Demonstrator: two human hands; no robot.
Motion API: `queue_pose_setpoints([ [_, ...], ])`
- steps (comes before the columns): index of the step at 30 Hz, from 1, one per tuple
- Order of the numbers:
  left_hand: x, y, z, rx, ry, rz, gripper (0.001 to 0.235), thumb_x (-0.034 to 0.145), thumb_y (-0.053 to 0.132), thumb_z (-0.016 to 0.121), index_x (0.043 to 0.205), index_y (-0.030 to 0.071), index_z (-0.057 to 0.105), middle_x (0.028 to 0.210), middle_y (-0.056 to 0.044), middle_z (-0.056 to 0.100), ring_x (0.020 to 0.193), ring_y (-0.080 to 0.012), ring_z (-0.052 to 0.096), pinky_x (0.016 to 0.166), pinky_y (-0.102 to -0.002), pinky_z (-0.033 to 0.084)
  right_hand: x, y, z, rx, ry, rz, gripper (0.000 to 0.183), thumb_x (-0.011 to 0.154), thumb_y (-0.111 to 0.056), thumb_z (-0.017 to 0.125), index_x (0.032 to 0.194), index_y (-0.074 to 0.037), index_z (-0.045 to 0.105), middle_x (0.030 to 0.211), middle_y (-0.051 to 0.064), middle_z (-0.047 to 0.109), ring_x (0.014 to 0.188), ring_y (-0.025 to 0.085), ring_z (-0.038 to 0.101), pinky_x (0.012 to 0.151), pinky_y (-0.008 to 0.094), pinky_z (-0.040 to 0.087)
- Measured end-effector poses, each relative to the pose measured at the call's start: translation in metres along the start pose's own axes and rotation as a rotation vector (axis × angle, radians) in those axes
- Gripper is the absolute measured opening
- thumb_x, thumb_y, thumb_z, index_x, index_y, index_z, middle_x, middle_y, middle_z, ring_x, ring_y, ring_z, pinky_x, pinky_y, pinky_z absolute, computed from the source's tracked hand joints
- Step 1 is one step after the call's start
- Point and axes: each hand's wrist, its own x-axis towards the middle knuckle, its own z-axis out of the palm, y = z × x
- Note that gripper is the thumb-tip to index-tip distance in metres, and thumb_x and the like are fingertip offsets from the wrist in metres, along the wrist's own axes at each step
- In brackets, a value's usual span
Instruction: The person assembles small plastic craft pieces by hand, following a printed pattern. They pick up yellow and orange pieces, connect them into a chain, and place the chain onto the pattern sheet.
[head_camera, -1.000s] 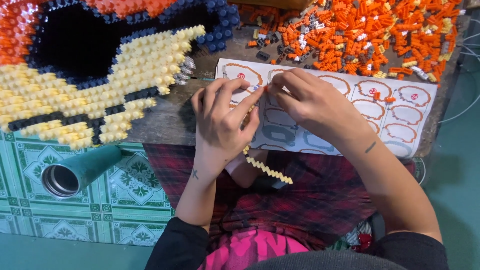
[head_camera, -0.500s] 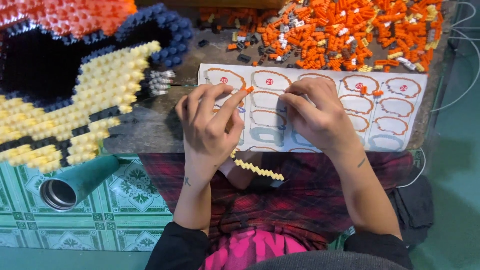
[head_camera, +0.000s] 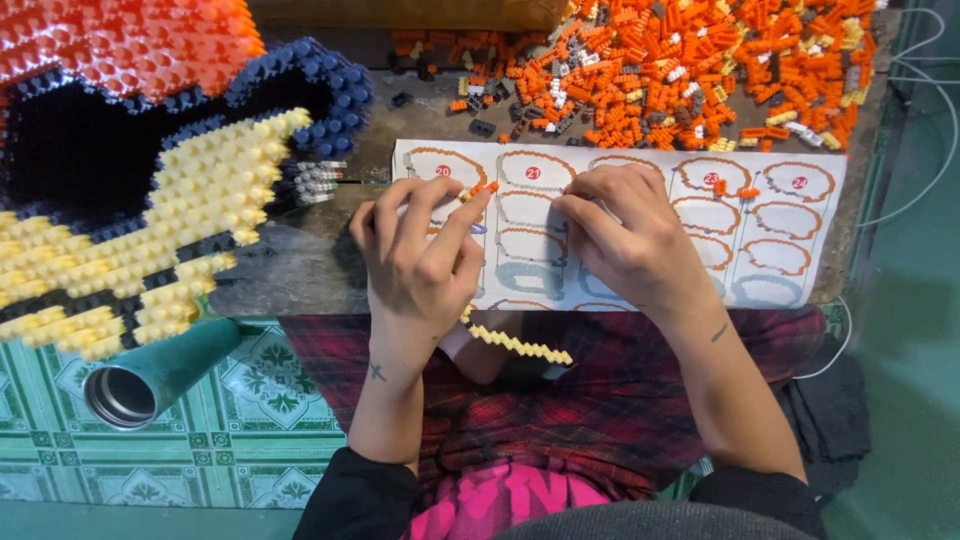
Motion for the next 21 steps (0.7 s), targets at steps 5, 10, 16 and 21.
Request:
queue_pose_setpoints([
  [5, 0.001, -0.001, -0.001, -0.012, 0.012, 0.007, 0.050, 0.084, -0.003, 0.078, 0.131, 0.012, 0.086, 0.136, -0.006, 0.071, 0.129, -0.0294, 0.059, 0.116, -0.052, 0.037, 0.008, -0.005, -0.017, 0.051, -0.072, 0.011, 0.026, 0.092, 0.007, 0.086, 0.118, 0.005, 0.080, 0.124, 0.015, 0.074, 0.116, 0.033, 0.072, 0.107, 0.046, 0.055],
  [10, 0.001, 0.000, -0.002, -0.037, 0.028, -0.010, 0.051, 0.083, -0.004, 0.078, 0.131, 0.012, 0.087, 0.135, -0.006, 0.073, 0.128, -0.0286, 0.061, 0.116, -0.052, 0.038, 0.023, -0.005, -0.033, 0.043, -0.138, 0.057, 0.022, 0.095, 0.006, 0.085, 0.117, 0.007, 0.082, 0.124, 0.017, 0.078, 0.105, 0.029, 0.077, 0.093, 0.039, 0.063],
  [16, 0.001, -0.001, -0.003, -0.029, 0.017, -0.011, 0.052, 0.085, -0.003, 0.078, 0.135, 0.010, 0.083, 0.136, -0.006, 0.072, 0.129, -0.0290, 0.061, 0.118, -0.051, 0.037, 0.057, 0.012, -0.028, -0.113, -0.079, 0.006, 0.016, 0.105, -0.001, 0.090, 0.120, -0.002, 0.085, 0.116, 0.011, 0.072, 0.101, 0.029, 0.066, 0.095, 0.043, 0.056],
  [21, 0.002, 0.000, -0.005, -0.031, 0.020, -0.013, 0.046, 0.087, -0.003, 0.077, 0.132, 0.009, 0.083, 0.136, -0.006, 0.071, 0.129, -0.0296, 0.061, 0.117, -0.051, 0.038, 0.066, 0.022, -0.013, -0.262, -0.095, -0.054, 0.019, 0.102, -0.009, 0.092, 0.119, -0.006, 0.084, 0.118, 0.010, 0.069, 0.103, 0.028, 0.065, 0.094, 0.042, 0.055],
])
